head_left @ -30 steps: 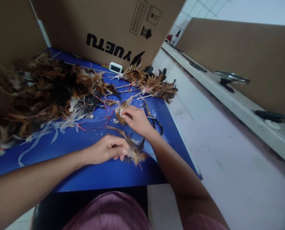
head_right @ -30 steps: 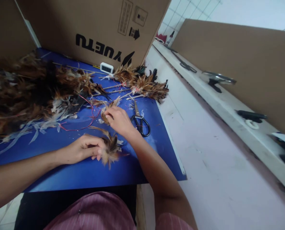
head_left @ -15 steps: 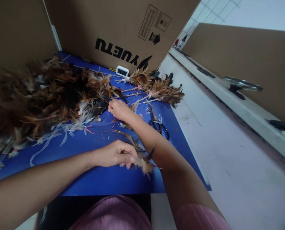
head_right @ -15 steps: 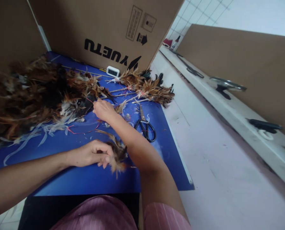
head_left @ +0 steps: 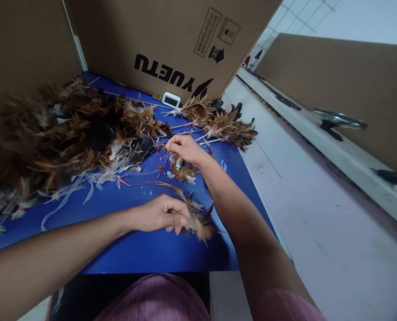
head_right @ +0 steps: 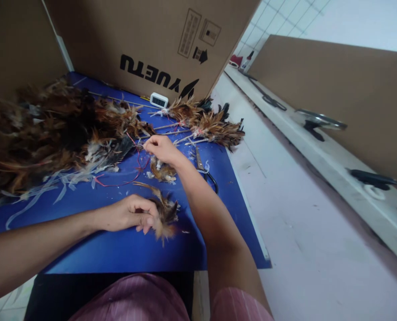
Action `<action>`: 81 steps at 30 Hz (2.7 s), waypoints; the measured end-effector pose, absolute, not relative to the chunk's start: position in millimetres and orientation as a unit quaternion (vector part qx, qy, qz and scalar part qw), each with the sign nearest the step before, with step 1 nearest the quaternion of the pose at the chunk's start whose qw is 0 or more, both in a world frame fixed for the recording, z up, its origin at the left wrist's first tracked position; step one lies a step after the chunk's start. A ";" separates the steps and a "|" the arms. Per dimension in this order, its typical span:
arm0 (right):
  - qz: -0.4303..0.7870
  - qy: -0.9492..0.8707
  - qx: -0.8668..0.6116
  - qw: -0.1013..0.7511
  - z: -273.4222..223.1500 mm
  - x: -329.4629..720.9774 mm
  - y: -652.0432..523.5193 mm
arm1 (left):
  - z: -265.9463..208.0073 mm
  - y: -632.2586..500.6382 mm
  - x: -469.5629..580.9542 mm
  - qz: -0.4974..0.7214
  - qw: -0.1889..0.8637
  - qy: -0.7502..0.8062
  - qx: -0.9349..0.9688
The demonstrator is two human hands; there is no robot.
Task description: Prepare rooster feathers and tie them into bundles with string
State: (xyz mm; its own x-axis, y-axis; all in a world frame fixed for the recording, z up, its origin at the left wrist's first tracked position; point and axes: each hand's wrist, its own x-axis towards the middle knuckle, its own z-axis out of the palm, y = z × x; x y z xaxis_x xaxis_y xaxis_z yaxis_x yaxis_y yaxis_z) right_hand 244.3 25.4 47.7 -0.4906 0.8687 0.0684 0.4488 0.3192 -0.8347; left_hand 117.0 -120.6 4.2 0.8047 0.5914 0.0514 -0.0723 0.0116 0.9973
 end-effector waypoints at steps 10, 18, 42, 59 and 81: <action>0.541 -0.663 -0.404 0.323 49.3 267.8 10.9 | 7.8 -120.9 116.5 0.237 0.679 0.202 0.665; 0.478 -0.673 -0.420 0.377 45.8 274.1 -3.6 | 6.4 -121.1 117.4 0.237 0.688 0.196 0.658; 0.064 -0.928 -0.354 0.099 33.8 189.2 -41.6 | 2.7 -129.3 118.8 0.196 0.692 0.145 0.680; 0.452 -0.733 -0.404 0.308 53.4 255.3 -44.5 | -0.2 -127.3 118.4 0.206 0.719 0.156 0.645; 0.252 -0.868 -0.350 0.246 48.9 231.3 -27.0 | 2.4 -126.2 118.7 0.209 0.746 0.169 0.609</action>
